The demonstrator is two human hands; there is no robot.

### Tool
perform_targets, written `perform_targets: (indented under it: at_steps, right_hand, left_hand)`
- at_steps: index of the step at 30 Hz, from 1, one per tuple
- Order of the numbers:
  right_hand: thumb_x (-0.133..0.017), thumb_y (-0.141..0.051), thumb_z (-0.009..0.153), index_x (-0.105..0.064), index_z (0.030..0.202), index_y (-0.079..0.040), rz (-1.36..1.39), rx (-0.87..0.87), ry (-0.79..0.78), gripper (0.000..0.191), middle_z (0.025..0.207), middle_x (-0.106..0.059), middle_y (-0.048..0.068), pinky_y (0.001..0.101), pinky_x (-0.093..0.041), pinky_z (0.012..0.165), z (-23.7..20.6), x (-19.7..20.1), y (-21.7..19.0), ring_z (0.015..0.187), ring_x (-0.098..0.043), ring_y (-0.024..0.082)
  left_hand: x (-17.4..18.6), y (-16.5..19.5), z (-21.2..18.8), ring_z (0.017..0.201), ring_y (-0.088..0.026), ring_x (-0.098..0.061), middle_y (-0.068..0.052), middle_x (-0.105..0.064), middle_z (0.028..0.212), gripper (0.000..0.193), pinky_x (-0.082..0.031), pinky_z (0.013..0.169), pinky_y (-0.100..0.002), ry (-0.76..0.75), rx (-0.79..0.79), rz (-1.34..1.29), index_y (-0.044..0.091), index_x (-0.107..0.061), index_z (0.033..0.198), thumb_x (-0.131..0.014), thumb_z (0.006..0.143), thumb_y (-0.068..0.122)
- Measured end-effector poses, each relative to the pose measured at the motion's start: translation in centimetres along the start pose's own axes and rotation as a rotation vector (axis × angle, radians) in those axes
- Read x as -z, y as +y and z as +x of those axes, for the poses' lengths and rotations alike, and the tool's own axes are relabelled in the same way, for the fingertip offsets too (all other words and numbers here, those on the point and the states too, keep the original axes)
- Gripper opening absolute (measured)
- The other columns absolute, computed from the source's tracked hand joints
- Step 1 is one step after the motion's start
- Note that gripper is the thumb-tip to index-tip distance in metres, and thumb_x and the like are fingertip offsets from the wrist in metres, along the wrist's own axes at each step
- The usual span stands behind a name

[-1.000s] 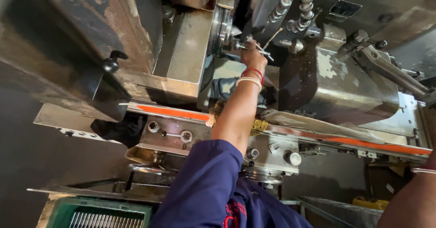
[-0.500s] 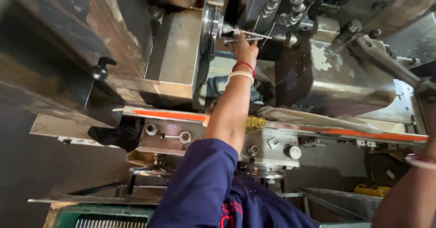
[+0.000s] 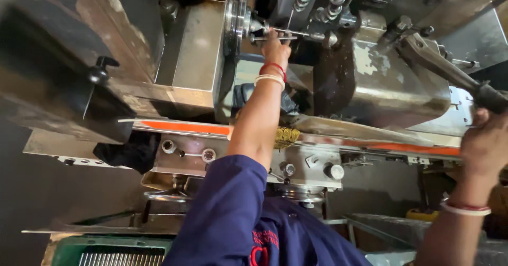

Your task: The person repeatedly picks up small metal rods from a blue tray, inserts them into a machine, and turns a wheel to process them. The person continues this cycle throughout the clip, handling each rod one at a time.

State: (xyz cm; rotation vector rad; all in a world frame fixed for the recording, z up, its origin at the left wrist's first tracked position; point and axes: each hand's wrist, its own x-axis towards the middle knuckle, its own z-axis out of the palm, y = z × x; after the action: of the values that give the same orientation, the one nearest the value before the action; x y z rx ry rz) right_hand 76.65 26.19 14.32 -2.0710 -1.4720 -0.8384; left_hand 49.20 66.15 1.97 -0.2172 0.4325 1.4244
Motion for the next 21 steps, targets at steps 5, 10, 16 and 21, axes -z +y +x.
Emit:
perform_targets:
  at_steps: [5,10,16,21]
  right_hand:
    - [-0.04,-0.037,0.127,-0.054,0.131,0.006,0.324,0.164,0.399,0.046,0.116,-0.07,0.02,0.056,-0.051,0.09,-5.9,0.5,-7.1,0.094,-0.061,0.044]
    - [-0.053,-0.027,0.105,-0.072,0.109,-0.012,1.097,0.288,-0.365,0.024,0.098,-0.07,0.007,0.037,-0.054,0.078,-15.4,-2.7,-18.7,0.087,-0.068,0.027]
    - [-0.073,-0.015,0.078,-0.041,0.148,-0.006,0.908,0.749,-1.052,0.078,0.078,-0.067,0.011,0.0449,-0.052,0.059,-22.7,-11.3,-36.7,0.069,-0.066,0.031]
    - [-0.077,-0.015,0.074,-0.047,0.142,-0.006,1.014,0.553,-1.249,0.075,0.084,-0.068,0.014,0.0435,-0.055,0.066,-22.3,-14.2,-48.1,0.074,-0.068,0.03]
  left_hand:
    - [0.9,-0.7,-0.8,0.062,-0.016,-0.056,-0.003,-0.057,0.075,0.018,-0.052,0.058,-0.033,0.129,-0.109,0.007,0.008,-0.054,0.094,-0.068,0.103,0.014]
    - [1.7,1.2,-6.5,0.061,-0.009,-0.055,0.001,-0.061,0.078,0.028,-0.04,0.048,-0.027,-0.39,-0.013,0.376,0.016,-0.07,0.112,-0.064,0.088,0.004]
    - [3.5,14.1,-22.0,0.105,-0.02,-0.07,-0.008,-0.078,0.112,0.035,-0.054,0.094,-0.038,-0.741,-0.432,0.963,0.005,-0.073,0.121,-0.078,0.099,0.031]
    - [10.5,30.1,-31.1,0.096,-0.019,-0.075,-0.006,-0.076,0.101,0.056,-0.059,0.084,-0.036,-0.324,-0.512,1.704,0.011,-0.057,0.13,-0.073,0.094,0.051]
